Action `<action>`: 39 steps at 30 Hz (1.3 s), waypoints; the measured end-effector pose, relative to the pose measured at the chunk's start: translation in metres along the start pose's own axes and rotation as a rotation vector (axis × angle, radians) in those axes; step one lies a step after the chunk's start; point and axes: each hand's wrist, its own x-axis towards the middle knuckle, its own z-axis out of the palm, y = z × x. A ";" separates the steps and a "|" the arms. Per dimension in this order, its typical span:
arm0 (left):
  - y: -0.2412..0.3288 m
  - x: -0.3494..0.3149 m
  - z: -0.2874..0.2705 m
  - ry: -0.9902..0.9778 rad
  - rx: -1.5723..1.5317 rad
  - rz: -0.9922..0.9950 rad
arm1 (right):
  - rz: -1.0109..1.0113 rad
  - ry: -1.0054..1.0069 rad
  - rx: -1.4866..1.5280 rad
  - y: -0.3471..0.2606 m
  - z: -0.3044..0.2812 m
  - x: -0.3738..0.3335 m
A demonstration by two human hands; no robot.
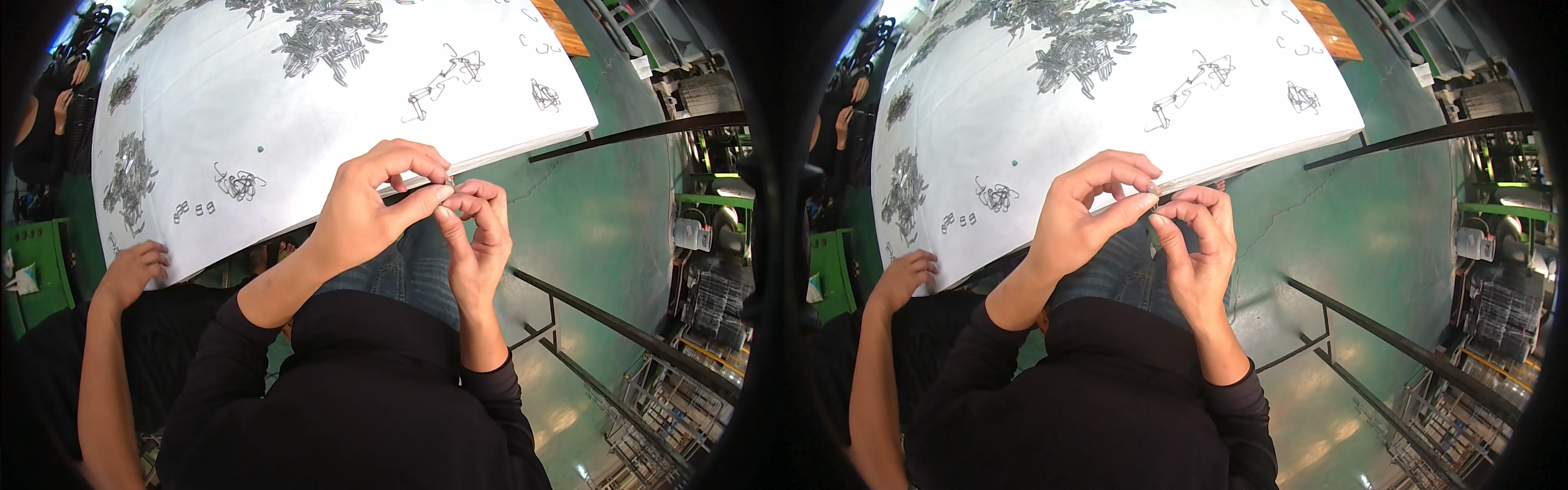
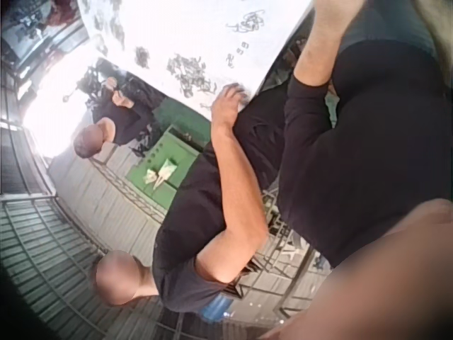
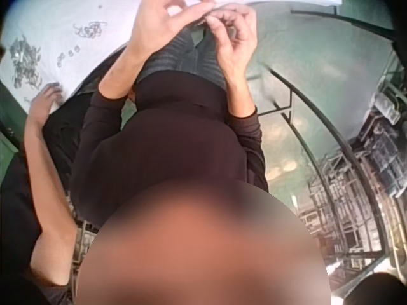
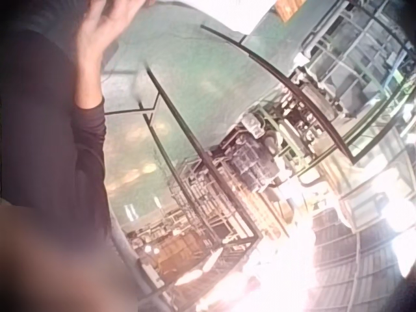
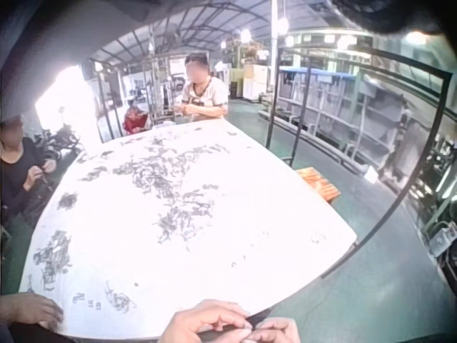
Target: The person picks up individual paperclips from a large white sheet and links them together by hand to form a chain. The person occasionally hangs the chain on a nearby metal frame before continuing to add more clips.
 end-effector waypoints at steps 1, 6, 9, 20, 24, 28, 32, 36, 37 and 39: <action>-0.001 -0.001 0.001 0.030 0.045 0.079 | -0.003 -0.010 -0.005 0.002 -0.001 0.000; -0.001 -0.013 0.005 0.062 0.047 0.140 | 0.048 -0.246 -0.075 0.028 -0.033 0.038; 0.001 -0.016 0.007 0.061 0.056 0.148 | -0.002 -0.373 -0.339 0.064 -0.028 0.099; 0.000 -0.022 0.006 0.060 0.120 0.151 | -0.282 -0.666 -1.078 0.106 0.019 0.171; -0.004 -0.023 0.006 0.077 0.108 0.132 | 0.101 -0.631 -0.455 0.085 0.003 0.136; -0.007 -0.024 0.007 0.120 0.102 0.112 | 0.419 -0.481 0.305 0.035 -0.017 0.092; -0.007 -0.023 0.005 0.137 0.116 0.136 | 0.452 -0.297 0.556 -0.013 -0.021 0.047; -0.005 -0.024 0.005 0.152 0.139 0.142 | 0.419 -0.173 0.582 -0.035 -0.015 0.023; -0.005 -0.024 0.006 0.163 0.144 0.158 | 0.396 -0.147 0.550 -0.037 -0.012 0.019; -0.004 -0.024 0.007 0.185 0.138 0.188 | 0.360 -0.117 0.492 -0.037 -0.009 0.015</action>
